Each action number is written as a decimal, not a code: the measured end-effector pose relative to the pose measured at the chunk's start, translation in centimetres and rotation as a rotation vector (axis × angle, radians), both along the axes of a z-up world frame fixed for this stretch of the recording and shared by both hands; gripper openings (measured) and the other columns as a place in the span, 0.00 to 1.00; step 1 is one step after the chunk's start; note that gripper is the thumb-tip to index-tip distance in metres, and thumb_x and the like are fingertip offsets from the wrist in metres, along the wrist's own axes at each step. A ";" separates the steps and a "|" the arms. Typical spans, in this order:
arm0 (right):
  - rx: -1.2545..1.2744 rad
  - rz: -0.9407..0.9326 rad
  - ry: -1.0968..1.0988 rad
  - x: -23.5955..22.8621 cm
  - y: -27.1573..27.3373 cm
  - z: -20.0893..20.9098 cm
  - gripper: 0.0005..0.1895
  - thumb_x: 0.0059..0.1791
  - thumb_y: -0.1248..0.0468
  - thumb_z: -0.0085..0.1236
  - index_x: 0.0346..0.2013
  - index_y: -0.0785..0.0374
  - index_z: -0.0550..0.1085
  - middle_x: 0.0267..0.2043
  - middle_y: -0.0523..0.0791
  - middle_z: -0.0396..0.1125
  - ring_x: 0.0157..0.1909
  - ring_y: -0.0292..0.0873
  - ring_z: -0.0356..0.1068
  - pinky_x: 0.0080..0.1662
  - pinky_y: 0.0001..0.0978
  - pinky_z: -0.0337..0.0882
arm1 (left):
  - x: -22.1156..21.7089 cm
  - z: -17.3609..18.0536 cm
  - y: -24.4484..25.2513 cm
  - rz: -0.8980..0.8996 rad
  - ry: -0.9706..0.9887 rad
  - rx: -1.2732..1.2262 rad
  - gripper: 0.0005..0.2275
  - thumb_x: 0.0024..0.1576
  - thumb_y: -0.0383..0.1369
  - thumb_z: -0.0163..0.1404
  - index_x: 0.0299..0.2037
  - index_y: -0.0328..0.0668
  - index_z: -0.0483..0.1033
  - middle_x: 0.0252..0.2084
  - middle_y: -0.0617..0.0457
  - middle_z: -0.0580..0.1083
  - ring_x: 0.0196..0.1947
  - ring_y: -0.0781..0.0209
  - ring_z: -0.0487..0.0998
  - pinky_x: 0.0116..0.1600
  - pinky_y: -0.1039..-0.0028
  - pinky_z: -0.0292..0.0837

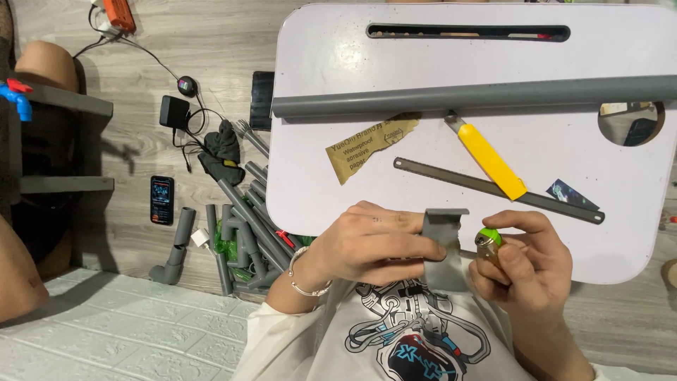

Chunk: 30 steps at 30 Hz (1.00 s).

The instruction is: Trimming, sawing, and heating a PVC pipe fitting to prepare it for assembly into a structure.

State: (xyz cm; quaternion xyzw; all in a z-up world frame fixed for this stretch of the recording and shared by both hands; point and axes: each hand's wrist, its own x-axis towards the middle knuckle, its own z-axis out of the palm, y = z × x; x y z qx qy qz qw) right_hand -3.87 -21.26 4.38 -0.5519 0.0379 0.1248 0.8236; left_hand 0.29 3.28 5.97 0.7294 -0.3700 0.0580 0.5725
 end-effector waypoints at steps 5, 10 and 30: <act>-0.020 -0.021 0.042 0.3 0.4 0.9 0.13 0.58 0.63 0.43 0.56 0.66 0.65 0.18 0.35 0.51 0.18 0.27 0.43 0.20 0.18 0.45 | 0.4 -1.1 -0.1 -0.002 0.130 -0.033 0.11 0.54 0.29 0.65 0.45 0.43 0.81 0.53 0.43 0.82 0.23 0.66 0.77 0.30 0.79 0.73; 0.148 -0.005 -0.048 0.7 -0.1 -0.5 0.12 0.59 0.65 0.44 0.56 0.68 0.66 0.18 0.36 0.51 0.19 0.27 0.40 0.20 0.19 0.43 | 0.8 -0.2 -0.1 0.033 0.168 -0.012 0.11 0.56 0.30 0.62 0.47 0.41 0.80 0.46 0.49 0.84 0.29 0.62 0.84 0.35 0.77 0.79; -0.117 -0.096 -0.326 1.1 1.3 -2.2 0.22 0.56 0.61 0.54 0.61 0.68 0.64 0.25 0.39 0.63 0.17 0.27 0.57 0.20 0.16 0.58 | 1.1 -0.5 -0.8 0.031 0.457 -0.269 0.15 0.53 0.26 0.64 0.49 0.40 0.78 0.40 0.49 0.83 0.37 0.61 0.87 0.46 0.78 0.86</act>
